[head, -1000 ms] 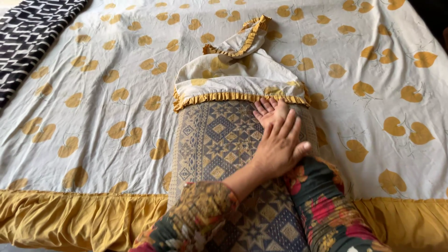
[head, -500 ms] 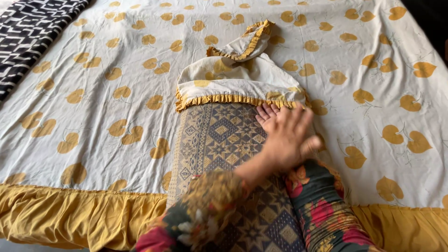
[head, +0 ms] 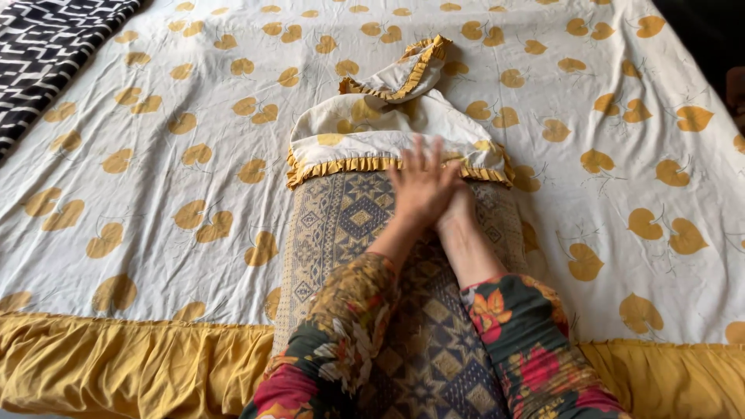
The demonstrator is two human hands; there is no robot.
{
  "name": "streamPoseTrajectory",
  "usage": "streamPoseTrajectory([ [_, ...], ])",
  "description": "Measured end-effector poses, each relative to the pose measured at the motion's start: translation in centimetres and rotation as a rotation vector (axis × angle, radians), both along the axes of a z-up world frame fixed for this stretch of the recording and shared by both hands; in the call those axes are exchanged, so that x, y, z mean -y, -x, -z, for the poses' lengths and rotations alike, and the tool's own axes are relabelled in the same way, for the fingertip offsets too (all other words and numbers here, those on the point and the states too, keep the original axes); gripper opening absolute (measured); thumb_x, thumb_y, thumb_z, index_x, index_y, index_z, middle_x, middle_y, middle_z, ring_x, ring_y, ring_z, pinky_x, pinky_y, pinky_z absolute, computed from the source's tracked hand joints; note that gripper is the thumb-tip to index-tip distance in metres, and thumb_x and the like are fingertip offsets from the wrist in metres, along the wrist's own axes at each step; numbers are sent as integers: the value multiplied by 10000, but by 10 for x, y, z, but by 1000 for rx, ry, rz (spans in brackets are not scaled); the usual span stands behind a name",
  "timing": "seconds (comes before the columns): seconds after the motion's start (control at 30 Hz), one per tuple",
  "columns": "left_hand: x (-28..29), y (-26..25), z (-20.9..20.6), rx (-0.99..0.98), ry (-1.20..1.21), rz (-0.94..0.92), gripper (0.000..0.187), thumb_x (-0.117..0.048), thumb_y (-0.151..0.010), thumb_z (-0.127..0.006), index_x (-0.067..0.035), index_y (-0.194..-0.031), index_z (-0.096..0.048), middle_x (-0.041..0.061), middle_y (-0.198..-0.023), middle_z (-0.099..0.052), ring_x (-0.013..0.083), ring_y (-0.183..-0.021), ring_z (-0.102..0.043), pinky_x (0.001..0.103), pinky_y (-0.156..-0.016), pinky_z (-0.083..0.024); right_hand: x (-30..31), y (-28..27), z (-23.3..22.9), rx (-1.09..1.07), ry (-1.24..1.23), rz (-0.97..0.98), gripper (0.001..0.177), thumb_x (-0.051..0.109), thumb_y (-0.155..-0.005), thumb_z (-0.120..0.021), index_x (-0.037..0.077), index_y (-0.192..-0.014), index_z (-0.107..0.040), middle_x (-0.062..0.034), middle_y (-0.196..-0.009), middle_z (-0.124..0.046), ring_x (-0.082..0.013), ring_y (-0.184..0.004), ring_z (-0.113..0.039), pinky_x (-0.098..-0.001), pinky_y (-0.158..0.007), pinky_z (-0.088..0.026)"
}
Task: The recorder puts a patterned pillowcase onto a long pillow while sitting on a bed.
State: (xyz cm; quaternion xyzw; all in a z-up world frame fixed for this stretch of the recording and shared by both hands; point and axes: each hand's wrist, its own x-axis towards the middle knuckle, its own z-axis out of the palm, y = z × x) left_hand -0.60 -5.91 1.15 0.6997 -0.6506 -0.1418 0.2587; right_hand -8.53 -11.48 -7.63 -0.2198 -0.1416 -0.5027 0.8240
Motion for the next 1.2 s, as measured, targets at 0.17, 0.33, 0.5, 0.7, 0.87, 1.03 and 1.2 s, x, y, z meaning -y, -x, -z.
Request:
streamPoseTrajectory([
  [0.17, 22, -81, 35, 56, 200, -324, 651, -551, -1066, -342, -218, -1624, -299, 133, -1722, -111, 406, -1573, -87, 648, -1229, -2, 1, 3, -34, -523, -465, 101, 375, 442, -1103, -403, 129, -1175, -596, -120, -1316, -653, -321, -1208, -595, -515, -1078, -433],
  [0.33, 11, -155, 57, 9, 429, -358, 481, -321, -1018, -640, -195, -1464, -512, 112, -1661, -323, 417, -1534, -234, 555, -1245, -166, 0, 22, -38, -510, -623, 69, 343, 336, -1068, -404, 119, -1160, -652, -90, -1215, -681, -276, -1159, -638, -493, -1033, -451],
  [0.5, 9, -157, 73, -35, 471, -357, 416, -245, -964, -665, -196, -1373, -610, 108, -1584, -422, 413, -1493, -308, 524, -1215, -240, -4, 18, -53, -463, -678, 150, 280, 289, -1060, -438, 115, -1152, -637, -83, -1200, -686, -261, -1134, -642, -479, -1020, -446],
  [0.7, 5, -155, 72, -73, 423, -348, 358, -212, -936, -662, -201, -1293, -677, 83, -1549, -473, 382, -1483, -345, 494, -1211, -266, -15, 15, -65, -498, -715, 249, 221, 252, -1049, -477, 152, -1149, -646, -34, -1144, -703, -210, -1086, -658, -445, -984, -447],
  [0.87, -3, -147, 54, -59, 335, -333, 406, -222, -884, -667, -224, -1290, -676, 62, -1553, -475, 340, -1493, -342, 489, -1208, -251, -7, 21, -60, -513, -711, 286, 207, 253, -1042, -479, 157, -1132, -640, -26, -1124, -703, -201, -1073, -657, -431, -926, -471],
  [1.03, -11, -139, 39, 20, 262, -172, 446, -265, -900, -664, -253, -1345, -634, 68, -1561, -434, 339, -1489, -303, 543, -1195, -175, 38, 50, -22, -1345, 353, 977, 211, 239, -991, -650, 141, -1177, -651, -48, -1214, -692, -214, -1148, -635, -455, -1004, -547],
  [1.2, -8, -135, 44, 110, 270, -112, 388, -277, -881, -653, -262, -1267, -693, 5, -1461, -558, 273, -1410, -427, 486, -1167, -238, 41, 51, -1, -1694, 883, 1205, 320, 179, -885, -752, 116, -1195, -702, -88, -1337, -672, -301, -1253, -598, -481, -1079, -441],
])
